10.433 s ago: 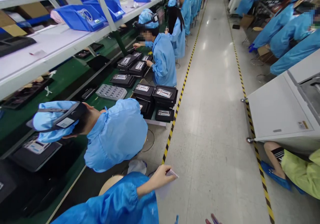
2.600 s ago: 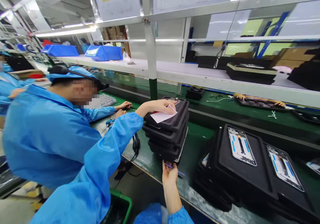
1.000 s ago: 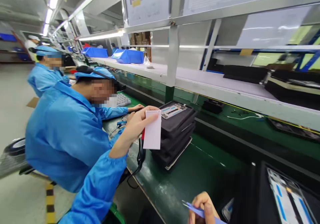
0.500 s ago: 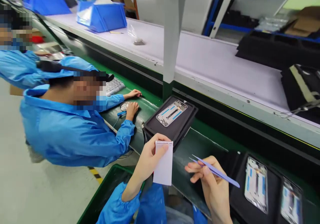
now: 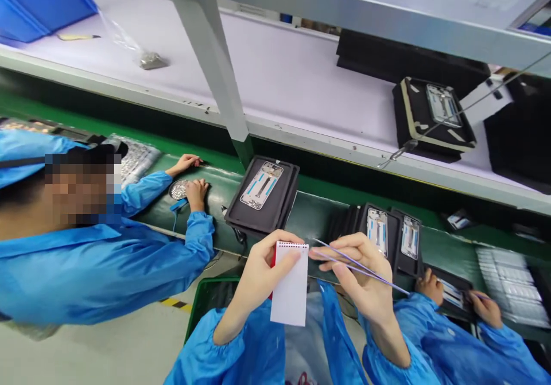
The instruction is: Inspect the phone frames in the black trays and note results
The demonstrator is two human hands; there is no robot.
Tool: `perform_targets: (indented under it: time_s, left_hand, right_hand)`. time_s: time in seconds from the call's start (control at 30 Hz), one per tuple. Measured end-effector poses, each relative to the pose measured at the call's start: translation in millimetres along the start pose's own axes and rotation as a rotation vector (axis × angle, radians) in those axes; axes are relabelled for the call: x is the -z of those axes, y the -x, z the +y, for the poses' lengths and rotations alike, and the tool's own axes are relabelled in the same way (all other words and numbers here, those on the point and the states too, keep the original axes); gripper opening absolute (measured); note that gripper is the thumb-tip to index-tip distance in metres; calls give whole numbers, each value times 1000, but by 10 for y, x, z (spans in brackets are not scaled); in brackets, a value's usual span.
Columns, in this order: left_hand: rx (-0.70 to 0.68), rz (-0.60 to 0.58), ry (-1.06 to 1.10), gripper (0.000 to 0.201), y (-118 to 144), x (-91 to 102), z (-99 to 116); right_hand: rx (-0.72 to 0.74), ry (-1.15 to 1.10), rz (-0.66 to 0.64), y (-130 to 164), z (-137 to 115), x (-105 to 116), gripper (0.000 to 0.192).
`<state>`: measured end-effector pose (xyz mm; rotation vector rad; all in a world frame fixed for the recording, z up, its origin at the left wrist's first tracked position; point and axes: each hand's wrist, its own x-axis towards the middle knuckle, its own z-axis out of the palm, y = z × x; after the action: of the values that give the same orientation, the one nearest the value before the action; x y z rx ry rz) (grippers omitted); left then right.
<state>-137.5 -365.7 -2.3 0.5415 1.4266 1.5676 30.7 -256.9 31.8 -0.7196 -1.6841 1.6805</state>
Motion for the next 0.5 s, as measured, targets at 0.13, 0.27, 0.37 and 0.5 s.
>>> perform_targets:
  time_s: [0.13, 0.27, 0.37, 0.5]
  left_hand:
    - [-23, -44, -41, 8, 48, 14, 137]
    - [-145, -33, -139, 5, 79, -37, 240]
    - [-236, -16, -202, 7, 85, -100, 301]
    - [-337, 3, -245, 10, 72, -184, 352]
  right_hand:
    - [-44, 9, 60, 91, -119, -13, 17]
    - [97, 43, -2, 57, -179, 72, 13]
    - [272, 128, -79, -39, -225, 177, 15]
    - [436, 246, -165, -172, -298, 307, 29]
